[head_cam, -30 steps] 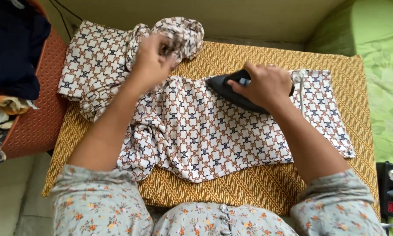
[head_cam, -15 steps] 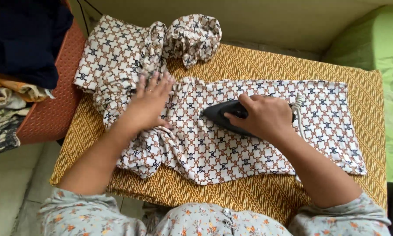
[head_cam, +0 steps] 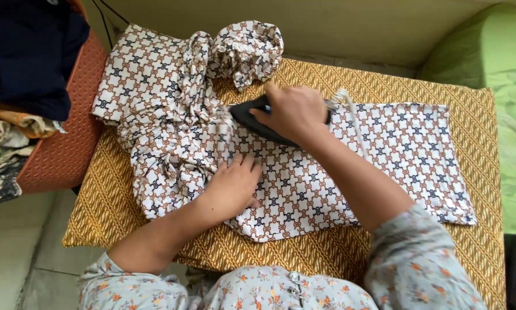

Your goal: Ironing a patterned garment on a mat

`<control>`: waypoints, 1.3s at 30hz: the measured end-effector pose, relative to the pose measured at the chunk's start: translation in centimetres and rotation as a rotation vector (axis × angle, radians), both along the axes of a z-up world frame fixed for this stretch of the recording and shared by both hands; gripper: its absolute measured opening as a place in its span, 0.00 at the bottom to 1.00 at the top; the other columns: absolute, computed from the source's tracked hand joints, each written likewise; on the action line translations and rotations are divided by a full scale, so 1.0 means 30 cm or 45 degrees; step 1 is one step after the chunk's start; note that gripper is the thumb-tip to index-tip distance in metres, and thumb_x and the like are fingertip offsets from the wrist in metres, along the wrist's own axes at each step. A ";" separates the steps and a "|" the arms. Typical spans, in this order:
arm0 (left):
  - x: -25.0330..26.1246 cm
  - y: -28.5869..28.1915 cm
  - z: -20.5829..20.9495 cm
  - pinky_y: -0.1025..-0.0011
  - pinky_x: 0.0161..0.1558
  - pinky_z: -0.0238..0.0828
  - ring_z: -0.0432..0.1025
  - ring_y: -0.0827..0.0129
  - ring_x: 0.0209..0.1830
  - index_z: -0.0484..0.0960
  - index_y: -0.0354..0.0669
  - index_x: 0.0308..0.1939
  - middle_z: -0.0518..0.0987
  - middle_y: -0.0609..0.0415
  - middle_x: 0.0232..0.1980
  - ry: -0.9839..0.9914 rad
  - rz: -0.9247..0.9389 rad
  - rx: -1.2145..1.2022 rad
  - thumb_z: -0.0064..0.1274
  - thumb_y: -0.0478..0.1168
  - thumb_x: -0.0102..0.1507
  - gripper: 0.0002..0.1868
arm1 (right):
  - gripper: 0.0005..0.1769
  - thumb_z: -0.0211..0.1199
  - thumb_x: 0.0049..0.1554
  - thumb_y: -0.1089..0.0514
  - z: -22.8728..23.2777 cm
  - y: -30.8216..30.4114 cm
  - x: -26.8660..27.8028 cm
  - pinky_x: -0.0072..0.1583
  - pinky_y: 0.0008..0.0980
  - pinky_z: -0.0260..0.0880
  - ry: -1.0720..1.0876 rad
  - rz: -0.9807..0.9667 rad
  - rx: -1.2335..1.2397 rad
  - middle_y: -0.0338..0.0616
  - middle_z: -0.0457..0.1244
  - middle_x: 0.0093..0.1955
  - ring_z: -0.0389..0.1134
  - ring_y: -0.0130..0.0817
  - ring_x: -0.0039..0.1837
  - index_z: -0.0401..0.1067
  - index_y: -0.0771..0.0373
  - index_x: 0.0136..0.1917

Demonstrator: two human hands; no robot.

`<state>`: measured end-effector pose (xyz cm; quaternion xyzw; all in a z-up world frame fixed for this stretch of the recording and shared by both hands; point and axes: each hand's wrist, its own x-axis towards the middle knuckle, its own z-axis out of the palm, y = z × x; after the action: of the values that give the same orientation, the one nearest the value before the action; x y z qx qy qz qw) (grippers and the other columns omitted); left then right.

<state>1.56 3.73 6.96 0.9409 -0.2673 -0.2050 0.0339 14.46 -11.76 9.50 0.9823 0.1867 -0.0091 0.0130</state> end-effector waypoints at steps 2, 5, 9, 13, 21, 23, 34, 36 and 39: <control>-0.009 -0.004 -0.016 0.54 0.60 0.66 0.62 0.50 0.65 0.70 0.35 0.58 0.69 0.43 0.58 -0.047 -0.023 -0.008 0.69 0.57 0.49 0.43 | 0.32 0.57 0.57 0.25 -0.014 0.028 0.024 0.25 0.26 0.49 0.002 0.032 0.038 0.34 0.60 0.26 0.52 0.24 0.25 0.72 0.55 0.50; -0.010 -0.015 -0.001 0.52 0.57 0.67 0.62 0.49 0.65 0.69 0.32 0.58 0.69 0.42 0.58 -0.082 0.011 -0.009 0.66 0.61 0.51 0.44 | 0.32 0.57 0.58 0.24 0.000 0.019 0.005 0.26 0.27 0.48 -0.042 0.046 0.014 0.36 0.61 0.26 0.53 0.25 0.26 0.72 0.55 0.50; 0.009 -0.016 -0.005 0.52 0.58 0.65 0.62 0.49 0.64 0.69 0.32 0.57 0.69 0.40 0.58 -0.071 0.035 -0.035 0.63 0.62 0.53 0.43 | 0.32 0.57 0.57 0.25 0.012 -0.059 0.002 0.24 0.25 0.51 -0.022 0.062 0.040 0.36 0.64 0.28 0.56 0.25 0.25 0.72 0.55 0.52; 0.020 -0.031 -0.011 0.56 0.63 0.64 0.64 0.55 0.65 0.70 0.33 0.58 0.70 0.44 0.59 -0.038 0.097 -0.032 0.53 0.60 0.64 0.34 | 0.31 0.55 0.57 0.22 0.051 -0.194 -0.010 0.29 0.25 0.51 0.078 -0.071 -0.051 0.34 0.66 0.32 0.59 0.25 0.28 0.74 0.50 0.51; 0.031 0.004 -0.135 0.43 0.71 0.29 0.35 0.42 0.78 0.47 0.30 0.73 0.42 0.34 0.78 -0.256 0.103 -0.162 0.49 0.65 0.61 0.52 | 0.36 0.49 0.56 0.17 0.043 -0.474 -0.059 0.29 0.23 0.50 0.048 -0.250 -0.312 0.32 0.67 0.32 0.63 0.25 0.29 0.73 0.48 0.48; 0.044 0.010 -0.117 0.42 0.72 0.19 0.21 0.43 0.79 0.32 0.26 0.75 0.27 0.32 0.79 0.061 0.292 -0.036 0.44 0.71 0.61 0.62 | 0.35 0.50 0.55 0.17 0.041 -0.481 -0.069 0.30 0.24 0.50 0.012 -0.256 -0.345 0.33 0.68 0.32 0.64 0.25 0.30 0.73 0.46 0.48; 0.062 0.035 0.030 0.38 0.73 0.17 0.18 0.51 0.81 0.26 0.28 0.75 0.22 0.35 0.80 0.285 0.344 0.183 0.44 0.75 0.57 0.68 | 0.34 0.51 0.56 0.19 0.057 -0.144 -0.034 0.27 0.24 0.51 0.233 -0.067 -0.242 0.33 0.65 0.29 0.59 0.23 0.26 0.74 0.48 0.48; 0.059 0.037 0.036 0.37 0.72 0.16 0.18 0.50 0.80 0.25 0.27 0.75 0.21 0.34 0.80 0.301 0.371 0.189 0.45 0.74 0.57 0.68 | 0.33 0.51 0.56 0.20 0.039 -0.104 -0.049 0.26 0.24 0.53 0.229 -0.031 -0.229 0.32 0.65 0.29 0.59 0.23 0.26 0.73 0.49 0.49; 0.060 0.045 0.022 0.34 0.72 0.22 0.21 0.49 0.81 0.28 0.25 0.75 0.26 0.34 0.81 0.310 0.407 0.241 0.48 0.75 0.55 0.70 | 0.34 0.54 0.55 0.20 0.028 -0.108 -0.090 0.26 0.26 0.52 0.082 0.054 -0.084 0.34 0.66 0.29 0.59 0.24 0.27 0.74 0.51 0.48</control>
<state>3.37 5.07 7.61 0.9386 -0.0884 -0.3333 0.0094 11.76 -15.00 10.34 0.9763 0.2074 -0.0466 0.0397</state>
